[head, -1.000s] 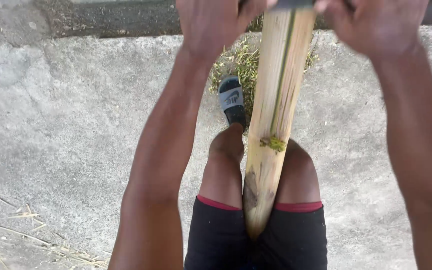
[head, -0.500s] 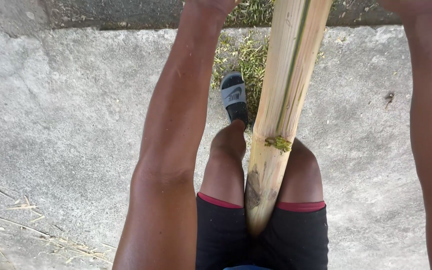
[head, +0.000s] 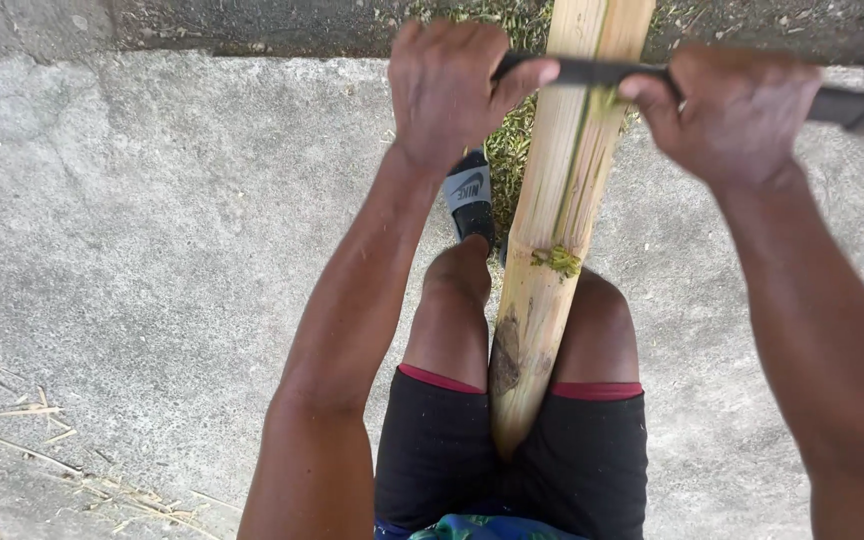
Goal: Stripping the outer layer of a bamboo pole using a large knife.
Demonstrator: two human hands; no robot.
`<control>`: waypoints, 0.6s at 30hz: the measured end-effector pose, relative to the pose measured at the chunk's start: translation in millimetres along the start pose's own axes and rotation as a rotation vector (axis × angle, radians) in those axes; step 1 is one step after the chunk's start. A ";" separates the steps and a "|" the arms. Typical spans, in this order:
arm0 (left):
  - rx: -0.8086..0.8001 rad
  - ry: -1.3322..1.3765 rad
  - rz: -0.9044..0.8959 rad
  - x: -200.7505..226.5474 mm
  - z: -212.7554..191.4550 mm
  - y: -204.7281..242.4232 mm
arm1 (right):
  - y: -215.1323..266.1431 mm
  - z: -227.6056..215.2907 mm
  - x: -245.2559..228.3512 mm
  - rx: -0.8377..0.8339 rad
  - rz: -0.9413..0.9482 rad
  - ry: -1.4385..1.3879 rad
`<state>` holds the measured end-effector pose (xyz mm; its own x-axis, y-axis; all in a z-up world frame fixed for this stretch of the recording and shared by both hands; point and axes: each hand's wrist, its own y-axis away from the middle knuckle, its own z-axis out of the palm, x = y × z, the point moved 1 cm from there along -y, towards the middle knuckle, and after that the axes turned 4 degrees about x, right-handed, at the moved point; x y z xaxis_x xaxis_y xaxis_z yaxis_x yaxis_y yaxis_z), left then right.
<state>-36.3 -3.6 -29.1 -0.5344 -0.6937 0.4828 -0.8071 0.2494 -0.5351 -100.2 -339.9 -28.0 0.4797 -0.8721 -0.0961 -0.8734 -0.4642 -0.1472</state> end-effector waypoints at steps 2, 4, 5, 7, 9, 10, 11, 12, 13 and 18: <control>-0.089 -0.073 -0.025 11.8 -11.0 23.7 | -8.1 7.6 -27.2 0.019 -0.015 0.002; -0.256 -0.063 -0.139 32.4 -29.9 50.2 | 16.4 -3.9 -55.6 -0.059 0.035 -0.119; -0.256 -0.066 -0.138 48.3 -47.1 62.9 | 27.7 -18.4 -75.3 -0.057 0.034 -0.121; -0.342 -0.062 -0.205 77.7 -77.5 85.7 | 49.0 -45.7 -111.4 -0.206 0.098 -0.161; -0.333 -0.024 -0.229 86.5 -86.6 91.0 | 48.7 -62.1 -115.8 -0.229 0.086 -0.205; -0.325 0.012 -0.256 92.2 -92.0 96.2 | 51.0 -70.1 -119.6 -0.253 0.071 -0.252; -0.320 0.009 -0.250 86.2 -80.5 94.6 | 46.9 -58.0 -107.0 -0.245 0.069 -0.250; -0.302 -0.020 -0.239 80.0 -69.9 92.2 | 41.9 -46.8 -94.8 -0.243 0.043 -0.192; -0.290 -0.044 -0.238 76.2 -63.3 85.6 | 34.0 -42.2 -82.2 -0.253 0.015 -0.138; -0.043 -0.030 -0.064 -7.1 31.6 -9.8 | -65.9 -9.1 18.7 0.018 -0.147 0.209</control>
<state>-16.7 -22.5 -49.2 -0.4746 -0.7287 0.4937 -0.8496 0.2328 -0.4733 -34.4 -327.0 -11.2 0.5722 -0.8093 0.1328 -0.7929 -0.5873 -0.1624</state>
